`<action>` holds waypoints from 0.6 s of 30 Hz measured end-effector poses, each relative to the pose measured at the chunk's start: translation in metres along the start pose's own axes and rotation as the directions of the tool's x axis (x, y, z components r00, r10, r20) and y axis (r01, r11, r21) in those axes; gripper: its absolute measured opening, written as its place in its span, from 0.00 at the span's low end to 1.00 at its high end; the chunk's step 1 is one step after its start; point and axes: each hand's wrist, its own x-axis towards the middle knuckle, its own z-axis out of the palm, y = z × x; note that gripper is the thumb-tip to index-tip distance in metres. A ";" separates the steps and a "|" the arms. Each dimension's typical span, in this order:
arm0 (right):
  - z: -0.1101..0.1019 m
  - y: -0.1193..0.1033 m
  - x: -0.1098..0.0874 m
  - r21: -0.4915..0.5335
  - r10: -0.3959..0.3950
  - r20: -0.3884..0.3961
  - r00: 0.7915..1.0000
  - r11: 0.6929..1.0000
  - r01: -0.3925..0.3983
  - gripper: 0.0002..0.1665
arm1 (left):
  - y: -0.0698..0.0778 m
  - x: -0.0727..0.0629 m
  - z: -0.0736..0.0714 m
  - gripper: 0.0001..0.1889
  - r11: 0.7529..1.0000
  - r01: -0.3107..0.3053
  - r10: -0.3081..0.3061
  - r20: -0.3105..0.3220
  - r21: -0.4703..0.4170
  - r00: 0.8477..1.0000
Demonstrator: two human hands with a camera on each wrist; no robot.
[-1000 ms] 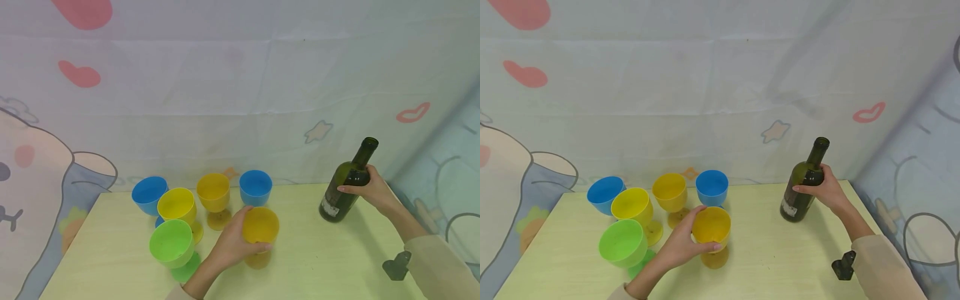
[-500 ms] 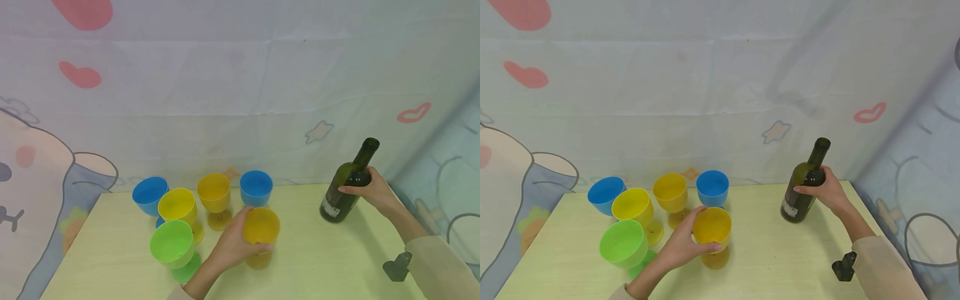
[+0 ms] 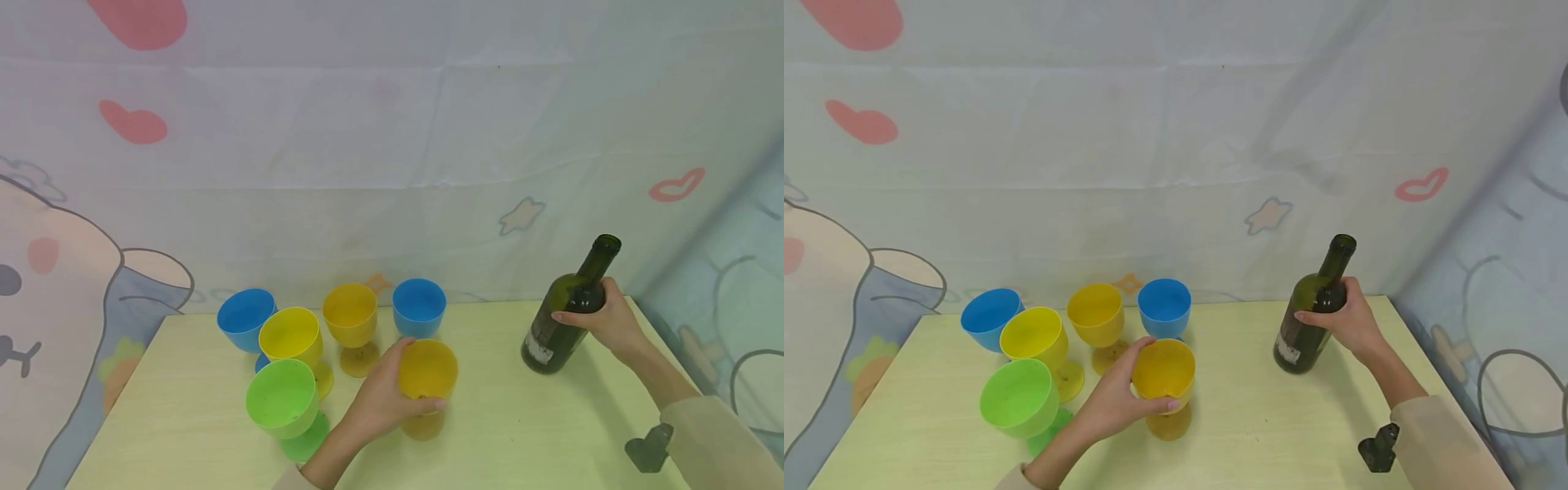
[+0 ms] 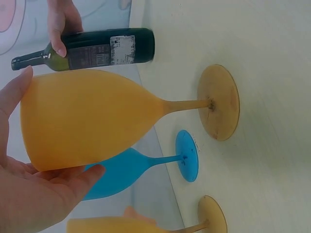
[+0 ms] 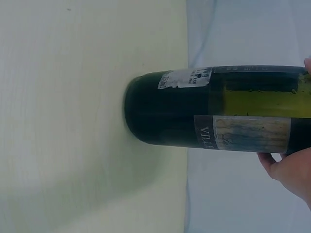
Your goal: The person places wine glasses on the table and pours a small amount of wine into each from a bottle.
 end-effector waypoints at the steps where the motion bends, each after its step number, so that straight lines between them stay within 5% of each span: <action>1: 0.001 0.000 -0.001 0.007 -0.001 -0.005 1.000 1.000 0.001 0.45 | 0.000 0.000 0.000 0.48 1.000 0.001 -0.001 0.000 -0.001 1.000; 18: 0.008 -0.005 -0.017 -0.053 -0.048 -0.044 0.998 0.998 0.046 0.45 | 0.001 0.000 0.000 0.48 1.000 0.025 -0.025 0.008 0.002 1.000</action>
